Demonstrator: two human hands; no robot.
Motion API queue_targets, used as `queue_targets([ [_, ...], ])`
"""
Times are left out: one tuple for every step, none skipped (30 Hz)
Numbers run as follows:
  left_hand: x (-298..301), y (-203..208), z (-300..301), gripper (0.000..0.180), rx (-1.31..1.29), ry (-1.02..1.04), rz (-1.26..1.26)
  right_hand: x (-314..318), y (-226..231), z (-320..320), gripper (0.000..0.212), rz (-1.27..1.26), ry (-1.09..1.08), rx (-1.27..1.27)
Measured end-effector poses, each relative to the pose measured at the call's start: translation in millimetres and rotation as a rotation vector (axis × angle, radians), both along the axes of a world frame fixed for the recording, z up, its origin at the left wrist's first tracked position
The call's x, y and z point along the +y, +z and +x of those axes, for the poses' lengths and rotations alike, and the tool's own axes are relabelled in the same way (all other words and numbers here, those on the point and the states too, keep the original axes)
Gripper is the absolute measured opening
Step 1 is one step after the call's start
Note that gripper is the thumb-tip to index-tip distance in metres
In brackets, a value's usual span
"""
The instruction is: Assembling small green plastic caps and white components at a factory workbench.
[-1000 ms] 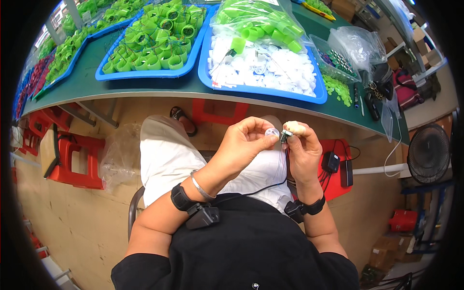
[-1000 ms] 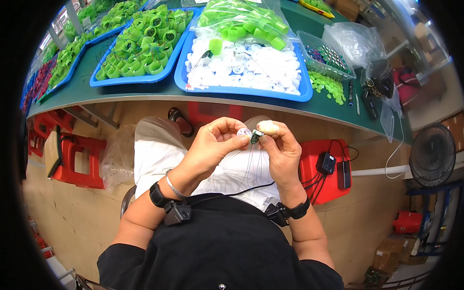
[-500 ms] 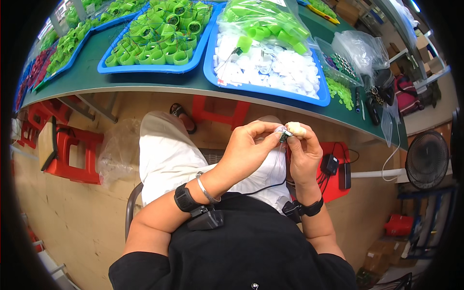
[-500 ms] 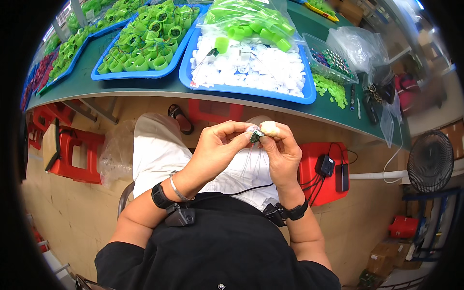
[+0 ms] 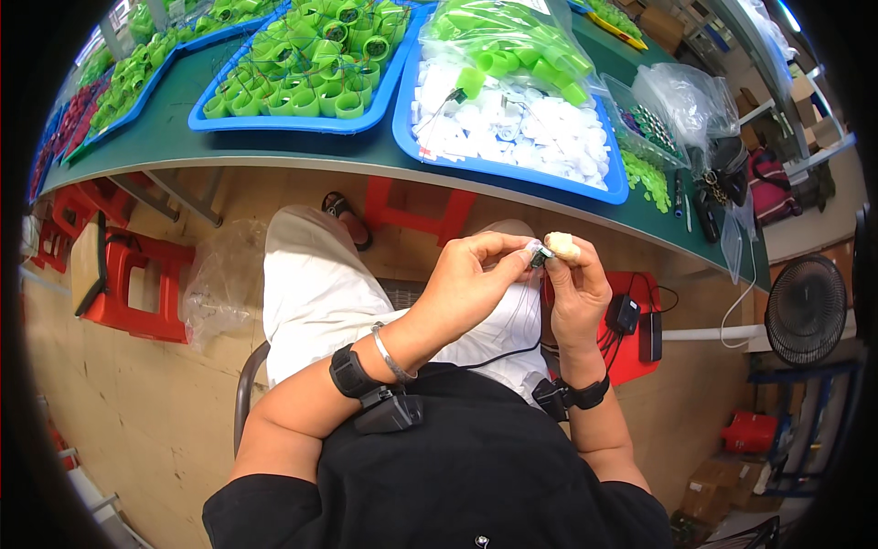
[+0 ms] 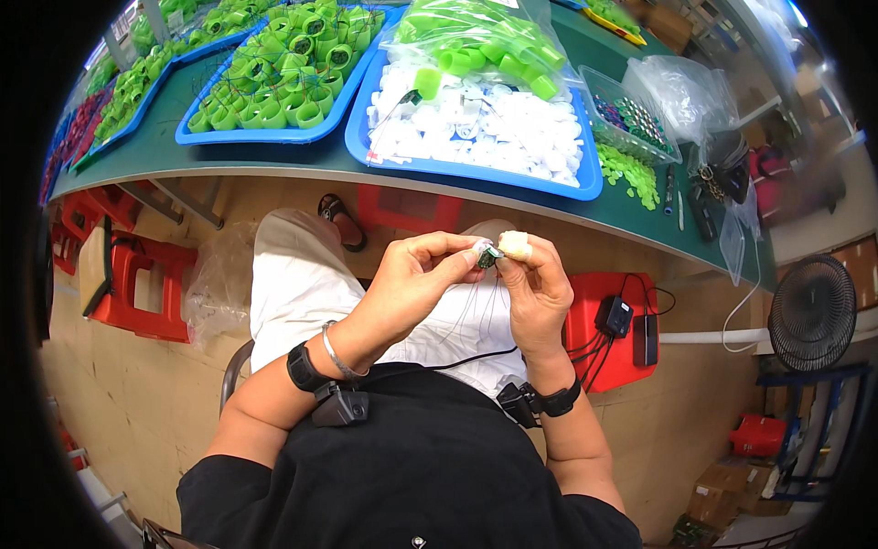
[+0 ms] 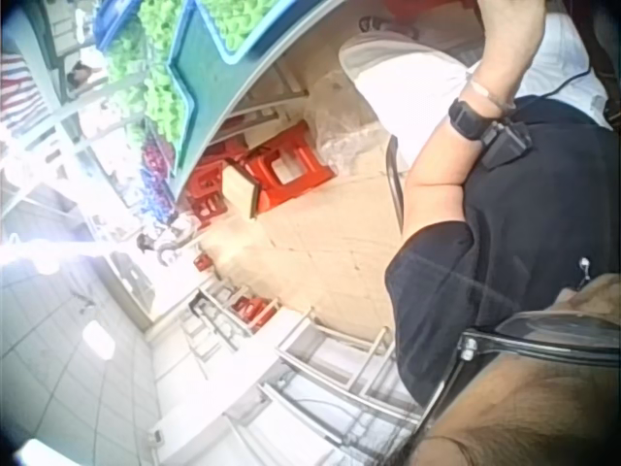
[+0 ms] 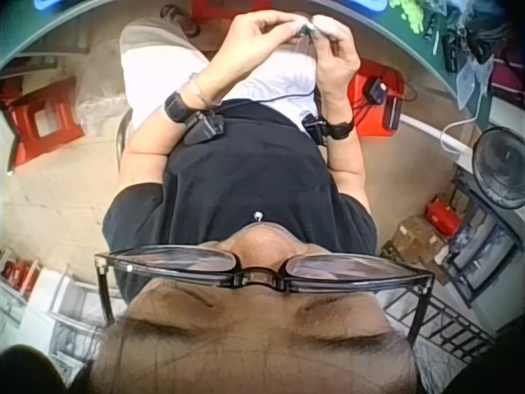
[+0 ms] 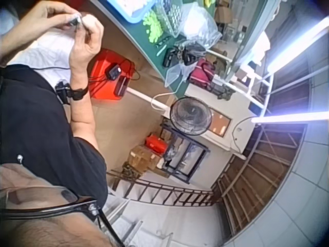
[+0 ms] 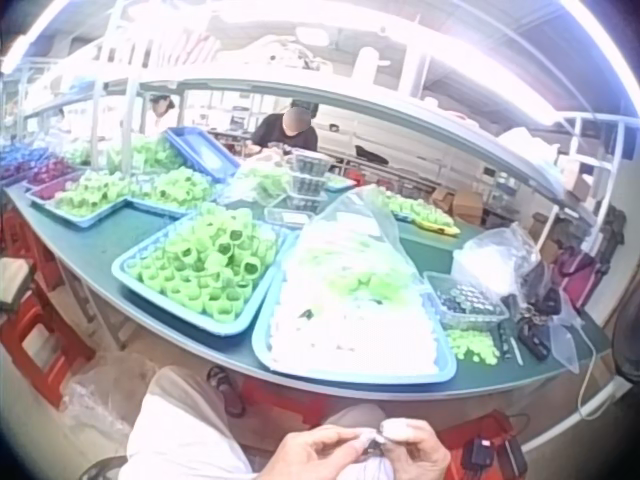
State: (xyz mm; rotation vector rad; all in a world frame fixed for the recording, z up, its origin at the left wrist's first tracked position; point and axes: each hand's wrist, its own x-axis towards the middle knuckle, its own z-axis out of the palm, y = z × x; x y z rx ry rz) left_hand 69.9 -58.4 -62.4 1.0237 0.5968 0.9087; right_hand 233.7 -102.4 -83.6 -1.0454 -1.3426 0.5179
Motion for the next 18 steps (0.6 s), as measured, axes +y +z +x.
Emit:
queue_targets([
  [-0.1, -0.3, 0.2, 0.023, 0.001, 0.008, 0.008, -0.1, 0.1, 0.1, 0.014, -0.015, -0.001, -0.001],
  [-0.2, -0.7, 0.4, 0.023, 0.002, 0.015, 0.016, -0.2, 0.2, 0.1, 0.014, -0.03, -0.003, -0.001],
  [-0.5, -1.4, 0.6, 0.023, 0.002, 0.016, 0.015, -0.4, 0.5, 0.1, 0.014, -0.031, -0.002, -0.001],
  [-0.9, -2.5, 0.9, 0.022, 0.021, 0.034, 0.06, -0.7, 0.7, -0.1, 0.014, -0.069, 0.015, 0.059],
  [-1.0, -3.7, 1.1, 0.022, 0.039, 0.052, 0.105, -0.8, 0.8, -0.2, 0.014, -0.108, 0.032, 0.119],
  [-0.9, -5.3, 1.4, 0.022, 0.039, 0.053, 0.105, -1.0, 0.6, -0.4, 0.014, -0.108, 0.033, 0.119],
  [-0.8, -7.2, 1.8, 0.021, 0.057, 0.057, 0.142, -1.3, 0.2, -0.7, 0.015, -0.092, 0.021, 0.1],
  [-0.6, -7.3, 2.1, 0.02, 0.076, 0.06, 0.18, -1.5, 0.1, -0.6, 0.015, -0.077, 0.009, 0.082],
  [-0.6, -6.3, 1.5, 0.02, 0.076, 0.06, 0.18, -1.4, 0.3, -0.6, 0.015, -0.077, 0.008, 0.082],
  [-0.5, -3.7, 0.2, 0.021, 0.06, 0.039, 0.135, -1.3, 0.8, -0.6, 0.015, -0.06, 0.0, 0.047],
  [-0.7, -2.3, -0.6, 0.021, 0.044, 0.02, 0.091, -1.2, 1.0, -0.6, 0.015, -0.043, -0.007, 0.012],
  [-0.7, -3.4, 0.2, 0.021, 0.045, 0.02, 0.091, -0.4, 0.6, -0.6, 0.015, -0.043, -0.007, 0.012],
  [-0.5, -5.8, 1.7, 0.021, -0.012, 0.008, 0.07, 0.9, -0.2, -0.7, 0.015, -0.045, 0.015, 0.042],
  [-0.3, -8.0, 2.7, 0.022, -0.068, -0.004, 0.05, 1.6, -1.1, -0.7, 0.014, -0.047, 0.038, 0.073],
  [-0.2, -9.7, 3.1, 0.022, -0.068, -0.004, 0.05, 1.2, -1.6, 0.4, 0.014, -0.047, 0.038, 0.073],
  [-0.2, -11.1, 3.4, 0.022, -0.002, 0.003, 0.134, 0.5, -1.8, 2.3, 0.014, -0.042, 0.028, 0.024],
  [-0.2, -11.9, 3.7, 0.022, 0.064, 0.008, 0.219, -0.1, -2.1, 3.3, 0.013, -0.037, 0.019, -0.024],
  [-0.1, -11.1, 3.7, 0.022, 0.066, 0.007, 0.219, -0.5, -1.2, 2.3, 0.013, -0.037, 0.017, -0.023],
])
